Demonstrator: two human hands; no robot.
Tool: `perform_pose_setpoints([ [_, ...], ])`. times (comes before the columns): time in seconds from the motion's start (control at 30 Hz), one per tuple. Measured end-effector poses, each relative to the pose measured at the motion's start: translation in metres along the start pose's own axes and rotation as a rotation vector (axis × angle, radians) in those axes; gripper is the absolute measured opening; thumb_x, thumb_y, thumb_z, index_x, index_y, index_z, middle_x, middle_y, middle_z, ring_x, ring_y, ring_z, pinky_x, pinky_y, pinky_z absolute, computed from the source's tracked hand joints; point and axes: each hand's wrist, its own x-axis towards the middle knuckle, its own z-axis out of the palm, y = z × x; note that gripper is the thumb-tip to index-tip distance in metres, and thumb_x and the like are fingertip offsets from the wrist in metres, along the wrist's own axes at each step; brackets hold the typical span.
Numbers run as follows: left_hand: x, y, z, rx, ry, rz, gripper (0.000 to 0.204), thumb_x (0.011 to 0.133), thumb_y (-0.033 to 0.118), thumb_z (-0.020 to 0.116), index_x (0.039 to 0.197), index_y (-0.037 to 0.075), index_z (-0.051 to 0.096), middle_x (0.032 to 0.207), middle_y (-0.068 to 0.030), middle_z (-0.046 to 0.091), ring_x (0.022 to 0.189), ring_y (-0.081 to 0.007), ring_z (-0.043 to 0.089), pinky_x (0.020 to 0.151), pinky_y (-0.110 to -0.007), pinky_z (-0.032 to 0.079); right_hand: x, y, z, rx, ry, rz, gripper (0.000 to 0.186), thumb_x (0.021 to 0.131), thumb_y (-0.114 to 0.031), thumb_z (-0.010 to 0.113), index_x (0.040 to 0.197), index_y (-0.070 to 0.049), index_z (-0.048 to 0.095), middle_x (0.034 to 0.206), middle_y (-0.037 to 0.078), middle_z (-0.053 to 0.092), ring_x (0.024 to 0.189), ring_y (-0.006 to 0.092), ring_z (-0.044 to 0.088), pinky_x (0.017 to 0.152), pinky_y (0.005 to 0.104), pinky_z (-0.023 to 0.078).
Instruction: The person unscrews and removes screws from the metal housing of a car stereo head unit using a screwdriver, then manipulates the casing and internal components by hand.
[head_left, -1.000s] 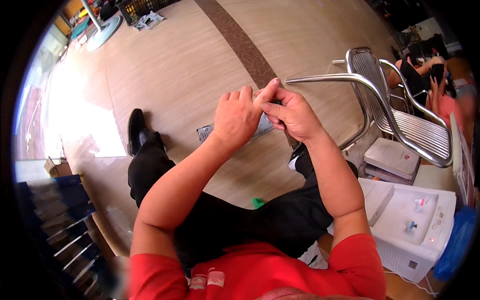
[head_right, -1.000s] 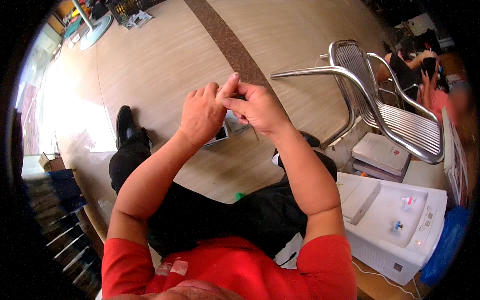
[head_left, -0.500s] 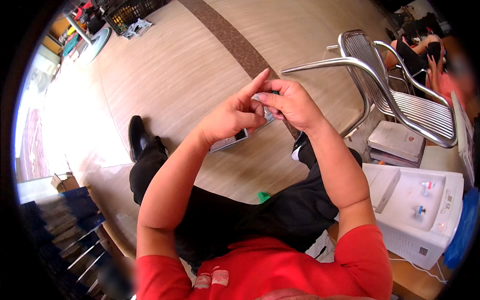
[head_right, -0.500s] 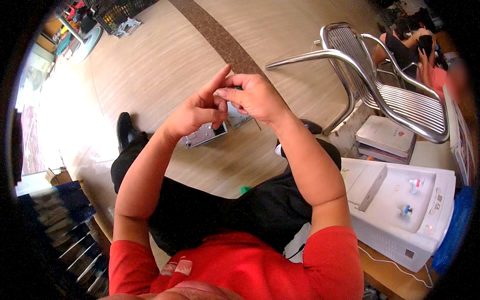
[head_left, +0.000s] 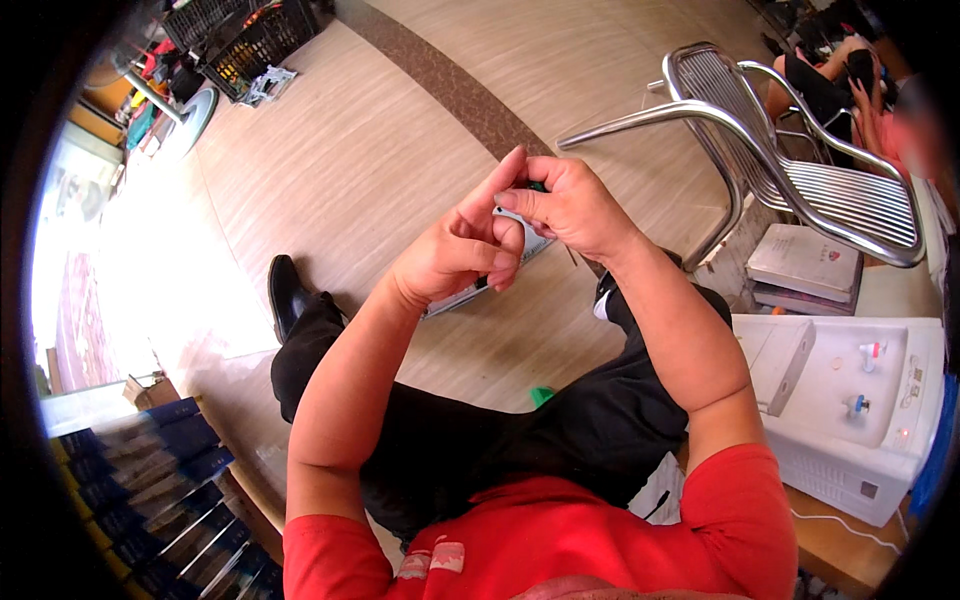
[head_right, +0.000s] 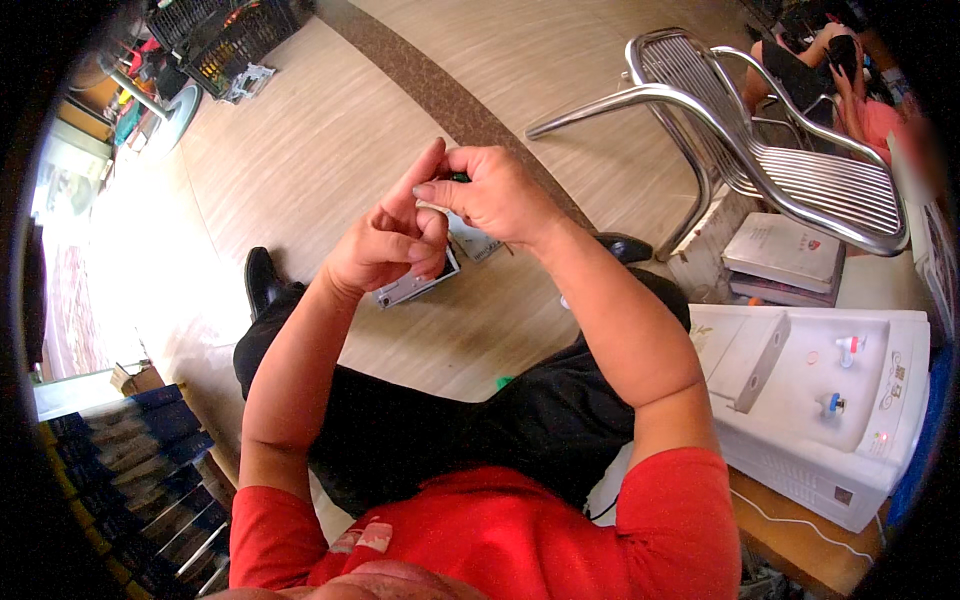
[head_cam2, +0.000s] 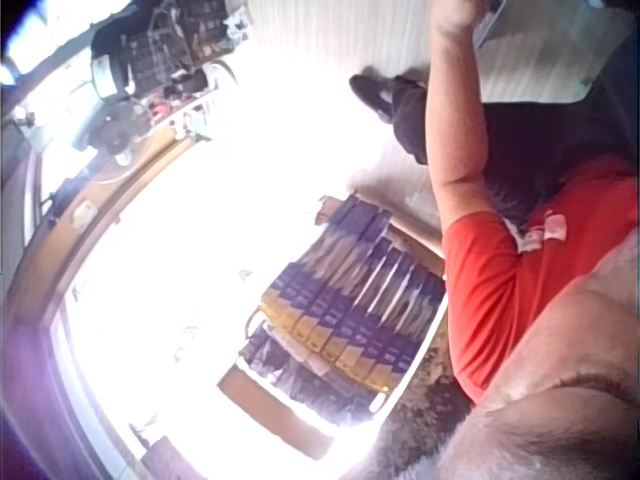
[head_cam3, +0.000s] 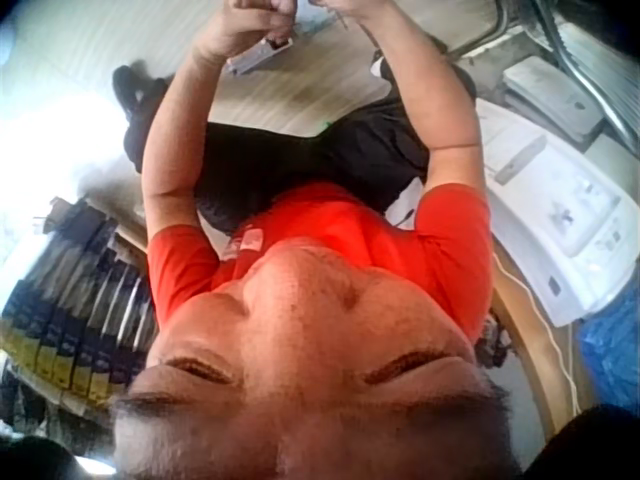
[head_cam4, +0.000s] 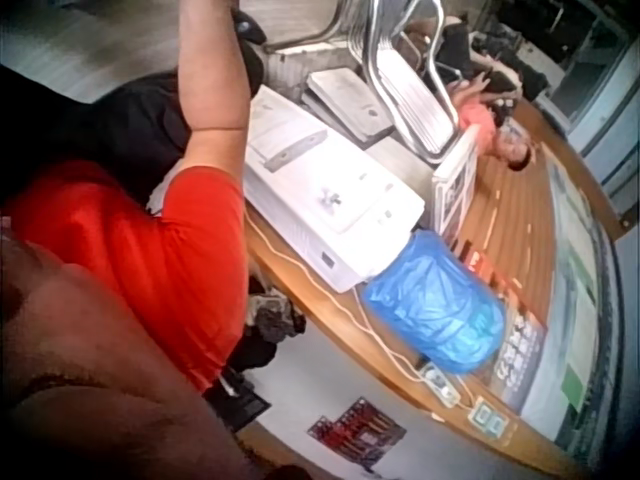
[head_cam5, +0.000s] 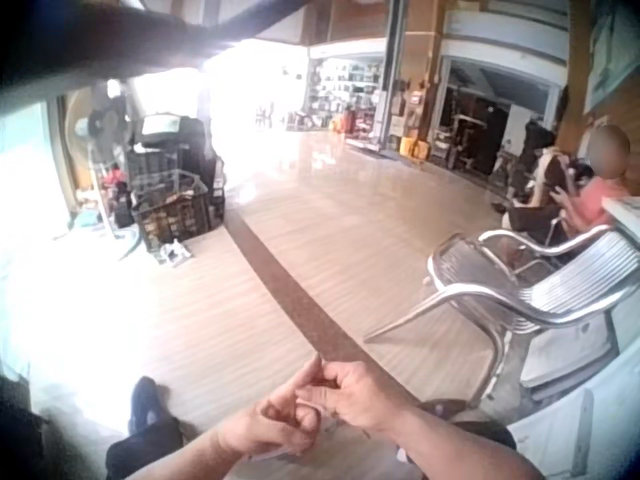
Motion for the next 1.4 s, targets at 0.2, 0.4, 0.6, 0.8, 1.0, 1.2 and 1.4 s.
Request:
perform_pose_setpoints([
  [0.2,-0.001,0.004,0.008,-0.147,-0.015,0.021,0.104,0.074,-0.008,0.059,0.158,0.031,0.013,0.070,-0.0062,0.049,0.058,-0.0166,0.047,0.058,-0.031,0.043,0.002,0.004,-0.001,0.082,-0.029,-0.022,0.021,0.091,-0.020,0.072,0.102,-0.002,0.070,0.071,-0.003,0.061,0.055,0.0022,0.047,0.047,0.0196,0.036],
  [0.4,-0.001,-0.005,0.006,1.015,0.341,0.065,0.093,0.079,-0.007,0.054,0.158,0.027,0.019,0.074,-0.0067,0.057,0.064,-0.0212,0.057,0.061,-0.035,0.049,0.006,0.010,0.001,0.066,0.002,0.019,0.022,0.092,-0.023,0.071,0.096,-0.002,0.068,0.066,-0.005,0.055,0.053,0.0019,0.044,0.044,0.0208,0.033],
  [0.6,-0.002,-0.013,0.002,1.735,0.516,0.243,0.084,0.078,-0.004,0.055,0.153,0.020,0.028,0.095,-0.0174,0.067,0.079,-0.0405,0.064,0.064,-0.048,0.052,0.008,0.017,0.007,0.109,-0.032,0.034,0.022,0.093,-0.024,0.071,0.094,-0.002,0.067,0.066,-0.005,0.053,0.053,0.0022,0.042,0.045,0.0214,0.032],
  [0.8,-0.003,-0.011,0.002,1.648,0.478,0.216,0.085,0.078,-0.005,0.058,0.154,0.017,0.025,0.117,-0.0213,0.064,0.091,-0.0442,0.063,0.073,-0.049,0.053,0.007,0.015,0.006,0.067,-0.058,0.015,0.020,0.093,-0.024,0.071,0.094,-0.004,0.067,0.067,-0.005,0.053,0.054,0.0020,0.041,0.046,0.0212,0.032],
  [1.0,-0.004,-0.012,0.003,1.656,0.514,0.301,0.081,0.080,-0.002,0.055,0.154,0.019,0.028,0.098,-0.0167,0.065,0.077,-0.0383,0.064,0.065,-0.047,0.053,0.002,-0.004,0.000,-0.144,-0.061,0.032,0.024,0.090,-0.018,0.071,0.105,0.001,0.069,0.080,0.000,0.064,0.070,0.0069,0.054,0.061,0.0247,0.045],
  [1.2,-0.002,-0.007,-0.008,2.066,0.632,0.124,0.082,0.080,0.004,0.060,0.153,0.027,0.031,0.084,-0.0107,0.058,0.069,-0.0301,0.063,0.061,-0.043,0.050,0.003,0.010,-0.006,-0.363,0.111,-0.070,0.034,0.088,-0.021,0.073,0.112,0.002,0.068,0.085,0.005,0.067,0.080,0.0111,0.058,0.075,0.0301,0.049],
  [1.4,0.002,-0.013,-0.010,2.124,0.620,0.240,0.079,0.081,0.005,0.059,0.152,0.032,0.035,0.081,-0.0075,0.054,0.069,-0.0274,0.060,0.064,-0.040,0.048,0.001,0.005,-0.003,-0.249,0.039,0.001,0.042,0.086,-0.017,0.076,0.122,0.000,0.061,0.087,0.003,0.065,0.080,0.0096,0.057,0.072,0.0275,0.049],
])
